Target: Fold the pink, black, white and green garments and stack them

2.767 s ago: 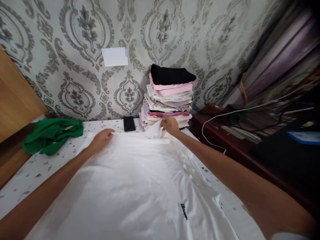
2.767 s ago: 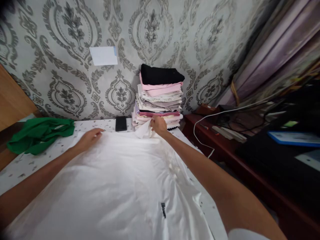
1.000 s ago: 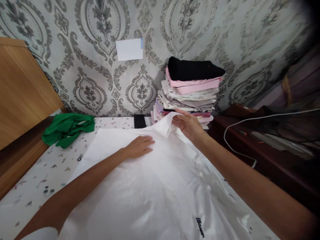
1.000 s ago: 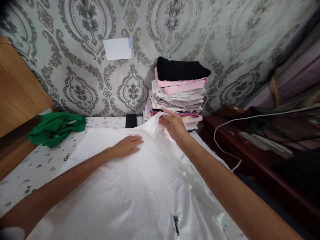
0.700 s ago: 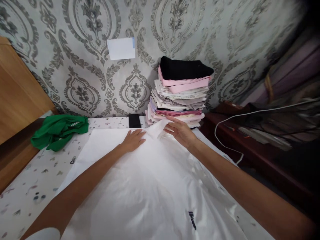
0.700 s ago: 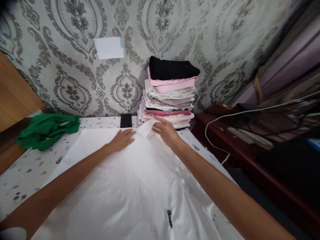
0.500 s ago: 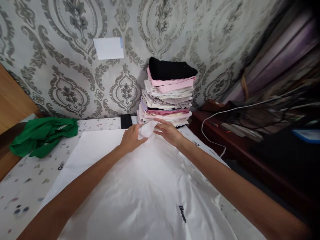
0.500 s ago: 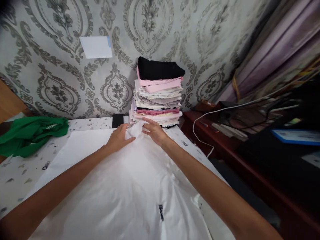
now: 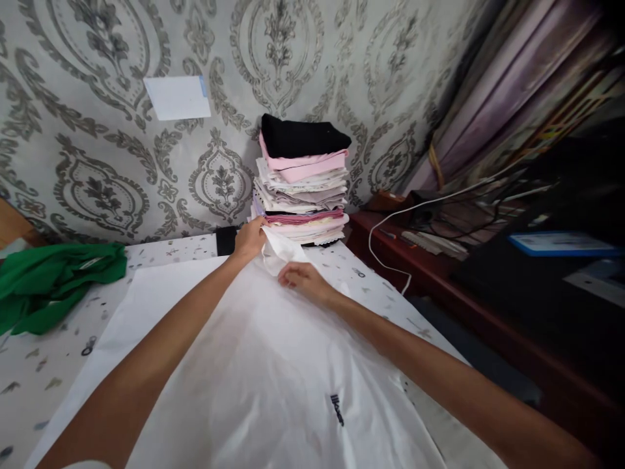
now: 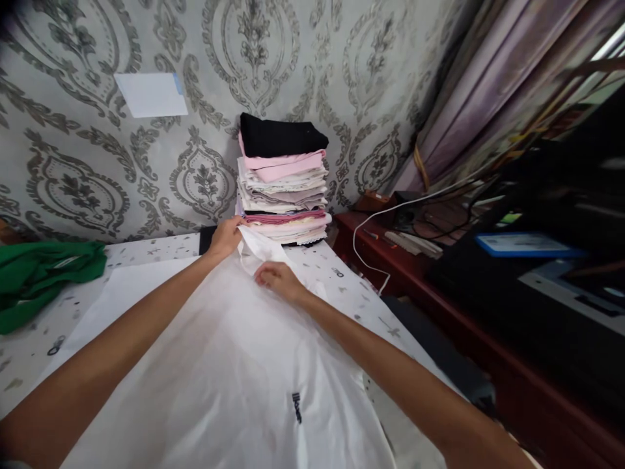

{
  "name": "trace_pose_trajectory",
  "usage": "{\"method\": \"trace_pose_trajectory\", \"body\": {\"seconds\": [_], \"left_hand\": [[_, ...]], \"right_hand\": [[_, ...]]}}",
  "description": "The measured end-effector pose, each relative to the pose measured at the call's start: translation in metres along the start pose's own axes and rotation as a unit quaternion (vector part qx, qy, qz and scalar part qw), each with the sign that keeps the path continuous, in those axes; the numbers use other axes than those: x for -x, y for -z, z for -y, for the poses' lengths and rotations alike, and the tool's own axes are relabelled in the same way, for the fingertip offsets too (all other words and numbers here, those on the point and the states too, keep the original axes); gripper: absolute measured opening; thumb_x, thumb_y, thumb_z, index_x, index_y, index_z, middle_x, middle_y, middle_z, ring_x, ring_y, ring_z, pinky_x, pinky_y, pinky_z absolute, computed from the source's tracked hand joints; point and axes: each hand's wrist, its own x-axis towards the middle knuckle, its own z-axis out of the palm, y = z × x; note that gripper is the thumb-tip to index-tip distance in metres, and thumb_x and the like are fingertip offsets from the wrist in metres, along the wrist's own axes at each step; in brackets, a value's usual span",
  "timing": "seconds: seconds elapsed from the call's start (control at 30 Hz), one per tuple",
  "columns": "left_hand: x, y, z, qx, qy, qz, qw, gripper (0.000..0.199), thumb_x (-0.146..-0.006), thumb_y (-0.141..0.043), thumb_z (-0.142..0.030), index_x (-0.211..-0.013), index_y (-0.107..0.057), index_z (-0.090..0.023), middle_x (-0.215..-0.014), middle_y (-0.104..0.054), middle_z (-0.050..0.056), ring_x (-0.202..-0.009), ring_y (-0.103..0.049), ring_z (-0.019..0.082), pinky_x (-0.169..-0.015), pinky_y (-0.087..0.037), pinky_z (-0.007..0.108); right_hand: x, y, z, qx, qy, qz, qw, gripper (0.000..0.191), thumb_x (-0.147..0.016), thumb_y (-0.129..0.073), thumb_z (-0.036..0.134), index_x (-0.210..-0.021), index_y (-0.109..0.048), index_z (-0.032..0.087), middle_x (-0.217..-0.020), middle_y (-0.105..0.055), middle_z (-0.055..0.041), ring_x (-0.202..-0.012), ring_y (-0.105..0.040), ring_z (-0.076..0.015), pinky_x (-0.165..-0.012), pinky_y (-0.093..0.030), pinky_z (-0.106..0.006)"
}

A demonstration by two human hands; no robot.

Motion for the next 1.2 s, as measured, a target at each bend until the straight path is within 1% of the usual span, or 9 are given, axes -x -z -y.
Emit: {"method": "trace_pose_trajectory", "body": {"seconds": [0.13,0.27,0.37,0.47,0.57,0.7,0.9,1.03,1.2], "left_hand": [[-0.01,0.003,-0.001,-0.002,0.001,-0.011,1.0,0.025,-0.089,-0.045,-0.014,-0.09,-0.068,-0.022,-0.086,-0.069,0.006,-0.087,-0.065,0.024,-0.074,-0.044,0.029],[-0.007,0.008,0.001,-0.027,0.017,-0.023,0.999,0.022,-0.091,-0.047,-0.024,-0.079,-0.065,-0.021,-0.08,-0.067,0.007,-0.084,-0.065,0.025,-0.07,-0.043,0.029],[0.006,0.011,0.005,-0.069,0.034,-0.052,0.996,0.01,-0.087,-0.057,-0.027,-0.094,-0.063,-0.023,-0.09,-0.069,0.007,-0.086,-0.065,0.025,-0.073,-0.045,0.031],[0.027,0.007,0.006,-0.035,0.03,-0.062,0.997,0.021,-0.083,-0.061,-0.024,-0.104,-0.059,-0.023,-0.091,-0.069,0.006,-0.085,-0.065,0.025,-0.075,-0.045,0.032],[0.046,-0.008,0.001,0.14,0.063,0.038,0.987,0.007,-0.082,-0.062,-0.026,-0.079,-0.06,-0.02,-0.073,-0.066,0.003,-0.071,-0.063,0.019,-0.066,-0.044,0.027],[0.047,-0.036,-0.01,0.265,0.139,0.153,0.942,0.033,-0.078,-0.069,-0.038,-0.057,-0.052,-0.019,-0.047,-0.053,-0.001,-0.041,-0.049,0.013,-0.046,-0.035,0.024],[0.021,-0.055,-0.029,0.341,0.189,0.114,0.914,0.042,-0.076,-0.069,-0.028,-0.053,-0.035,-0.023,-0.039,-0.033,-0.009,-0.033,-0.03,0.006,-0.04,-0.023,0.022],[0.008,-0.044,-0.035,0.39,0.176,0.067,0.901,0.035,-0.077,-0.066,-0.03,-0.058,-0.037,-0.021,-0.046,-0.038,-0.008,-0.039,-0.034,0.006,-0.043,-0.026,0.019],[-0.006,-0.022,-0.038,0.407,0.133,0.027,0.903,0.032,-0.077,-0.065,-0.038,-0.064,-0.041,-0.021,-0.057,-0.044,-0.006,-0.053,-0.047,0.01,-0.053,-0.039,0.021]], "right_hand": [[-0.006,-0.009,-0.018,0.256,0.098,0.008,0.962,0.022,-0.079,-0.051,0.009,-0.085,-0.07,0.018,-0.089,-0.069,-0.0049,-0.083,-0.061,-0.0181,-0.08,-0.047,-0.032],[-0.013,-0.006,-0.021,0.344,0.143,-0.018,0.928,0.024,-0.082,-0.048,0.006,-0.091,-0.069,0.016,-0.098,-0.066,-0.0095,-0.096,-0.057,-0.0223,-0.087,-0.043,-0.036],[-0.01,-0.004,-0.022,0.383,0.157,-0.017,0.91,0.025,-0.084,-0.048,0.006,-0.095,-0.068,0.016,-0.099,-0.066,-0.009,-0.092,-0.055,-0.0226,-0.085,-0.042,-0.036],[-0.007,-0.004,-0.023,0.392,0.154,-0.017,0.907,0.024,-0.085,-0.049,0.007,-0.096,-0.068,0.016,-0.099,-0.066,-0.009,-0.094,-0.055,-0.0231,-0.086,-0.041,-0.036],[-0.007,-0.006,-0.022,0.397,0.156,-0.018,0.904,0.024,-0.085,-0.05,0.008,-0.098,-0.069,0.016,-0.102,-0.067,-0.0095,-0.097,-0.056,-0.0236,-0.089,-0.04,-0.037],[-0.006,-0.006,-0.02,0.408,0.155,-0.018,0.899,0.025,-0.087,-0.05,0.009,-0.102,-0.068,0.017,-0.109,-0.067,-0.0104,-0.099,-0.056,-0.0239,-0.089,-0.04,-0.038],[-0.005,-0.006,-0.018,0.422,0.149,-0.009,0.894,0.023,-0.088,-0.051,0.01,-0.102,-0.069,0.016,-0.106,-0.067,-0.0112,-0.1,-0.056,-0.0246,-0.09,-0.04,-0.039],[-0.005,-0.006,-0.019,0.399,0.141,-0.015,0.906,0.022,-0.086,-0.051,0.011,-0.097,-0.069,0.017,-0.102,-0.068,-0.0098,-0.097,-0.056,-0.0238,-0.089,-0.04,-0.038],[-0.014,0.002,-0.032,0.283,0.1,-0.106,0.948,0.022,-0.08,-0.051,0.008,-0.088,-0.069,0.018,-0.096,-0.068,-0.0077,-0.096,-0.057,-0.0232,-0.092,-0.042,-0.038]]}}
